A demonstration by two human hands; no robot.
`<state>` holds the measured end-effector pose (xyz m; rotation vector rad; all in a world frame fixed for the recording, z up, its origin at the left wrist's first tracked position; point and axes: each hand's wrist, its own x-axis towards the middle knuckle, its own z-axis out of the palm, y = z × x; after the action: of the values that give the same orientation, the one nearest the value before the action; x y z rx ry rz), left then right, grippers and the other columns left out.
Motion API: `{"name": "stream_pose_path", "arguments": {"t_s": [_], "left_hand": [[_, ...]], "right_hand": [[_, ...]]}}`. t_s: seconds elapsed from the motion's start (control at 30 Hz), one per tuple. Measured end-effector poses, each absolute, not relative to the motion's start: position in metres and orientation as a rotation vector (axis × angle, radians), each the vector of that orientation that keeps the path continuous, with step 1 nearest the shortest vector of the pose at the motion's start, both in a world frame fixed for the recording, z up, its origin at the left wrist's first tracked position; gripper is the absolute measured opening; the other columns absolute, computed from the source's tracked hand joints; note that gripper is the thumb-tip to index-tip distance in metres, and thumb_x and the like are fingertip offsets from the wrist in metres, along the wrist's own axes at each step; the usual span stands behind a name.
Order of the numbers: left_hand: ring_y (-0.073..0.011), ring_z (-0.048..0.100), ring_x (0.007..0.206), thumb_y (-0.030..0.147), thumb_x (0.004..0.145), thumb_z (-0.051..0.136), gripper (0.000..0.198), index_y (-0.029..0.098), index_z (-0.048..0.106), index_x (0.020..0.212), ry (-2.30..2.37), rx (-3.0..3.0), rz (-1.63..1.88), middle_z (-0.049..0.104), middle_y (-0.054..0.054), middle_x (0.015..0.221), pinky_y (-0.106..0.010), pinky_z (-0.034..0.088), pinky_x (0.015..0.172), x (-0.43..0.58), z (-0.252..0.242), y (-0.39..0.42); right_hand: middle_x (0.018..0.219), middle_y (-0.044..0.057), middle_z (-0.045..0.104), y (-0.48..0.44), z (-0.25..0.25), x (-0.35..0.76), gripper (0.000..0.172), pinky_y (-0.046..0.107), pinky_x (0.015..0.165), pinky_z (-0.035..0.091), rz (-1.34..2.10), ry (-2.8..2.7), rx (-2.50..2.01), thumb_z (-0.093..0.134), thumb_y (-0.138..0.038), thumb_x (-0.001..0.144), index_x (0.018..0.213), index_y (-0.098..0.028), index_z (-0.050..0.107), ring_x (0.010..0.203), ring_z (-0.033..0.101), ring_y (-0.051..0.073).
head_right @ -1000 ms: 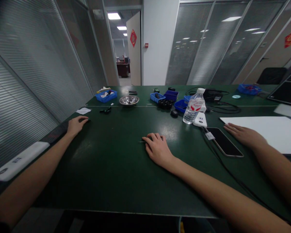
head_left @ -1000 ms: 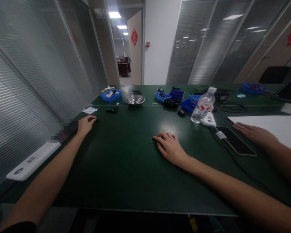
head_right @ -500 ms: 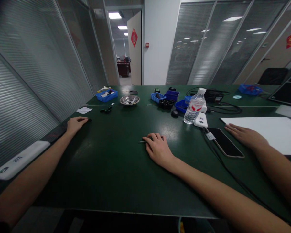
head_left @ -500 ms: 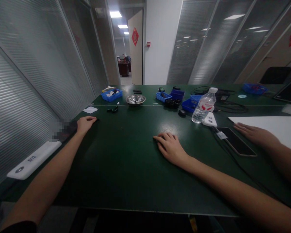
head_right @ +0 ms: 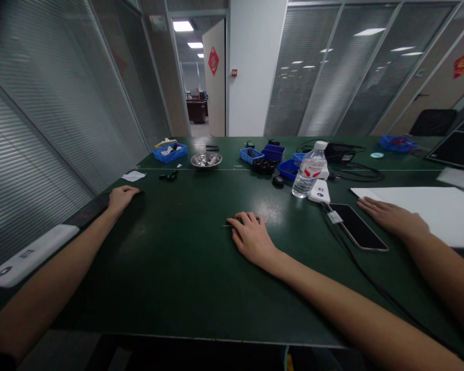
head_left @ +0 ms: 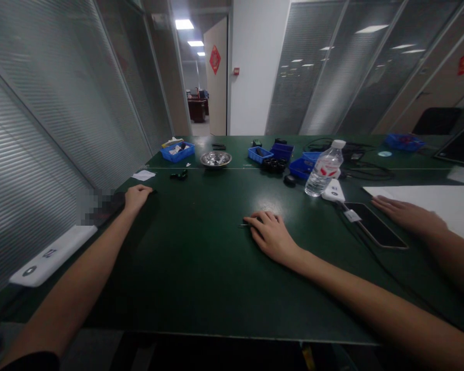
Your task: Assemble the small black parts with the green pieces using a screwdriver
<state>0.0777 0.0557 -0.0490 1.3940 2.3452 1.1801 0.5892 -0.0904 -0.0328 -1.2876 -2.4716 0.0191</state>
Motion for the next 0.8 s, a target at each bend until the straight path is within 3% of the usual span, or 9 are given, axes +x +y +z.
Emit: {"name": "stream_pose_path", "arguments": {"t_s": [0.17,0.4,0.63,0.8], "left_hand": [[-0.0293,0.072,0.090,0.032,0.071,0.073,0.019,0.017,0.077,0.081,2.365,1.328,1.149,0.078,-0.009,0.090,-0.035,0.055,0.084,0.0783,-0.0469,0.0588],[-0.0279,0.072,0.086,0.036,0.070,0.074,0.028,0.015,0.079,0.089,2.352,1.329,1.115,0.078,-0.011,0.090,-0.034,0.056,0.080,0.0761,-0.0483,0.0584],[-0.0306,0.073,0.095,0.031,0.076,0.069,0.023,0.016,0.079,0.091,2.401,1.457,1.110,0.079,-0.011,0.098,-0.036,0.055,0.089,0.0762,-0.0526,0.0555],[-0.0279,0.073,0.094,0.034,0.083,0.065,0.024,0.017,0.078,0.095,2.418,1.607,1.093,0.079,-0.010,0.099,-0.033,0.054,0.091,0.0803,-0.0546,0.0558]], "right_hand": [[0.133,0.012,0.059,-0.0906,-0.0335,0.5904,0.041,0.051,0.099,0.042,0.015,-2.472,-1.279,0.044,-0.031,0.104,0.142,-0.028,0.056,0.118,0.053,0.030],[0.132,0.011,0.059,-0.0914,-0.0348,0.5902,0.041,0.051,0.100,0.041,0.016,-2.473,-1.282,0.044,-0.031,0.103,0.143,-0.028,0.056,0.118,0.052,0.030],[0.132,0.011,0.059,-0.0913,-0.0344,0.5895,0.040,0.050,0.100,0.041,0.025,-2.463,-1.289,0.044,-0.030,0.104,0.142,-0.028,0.056,0.118,0.053,0.029],[0.134,0.012,0.059,-0.0905,-0.0337,0.5884,0.042,0.050,0.101,0.041,0.039,-2.437,-1.299,0.044,-0.028,0.103,0.144,-0.027,0.052,0.120,0.053,0.030]]}}
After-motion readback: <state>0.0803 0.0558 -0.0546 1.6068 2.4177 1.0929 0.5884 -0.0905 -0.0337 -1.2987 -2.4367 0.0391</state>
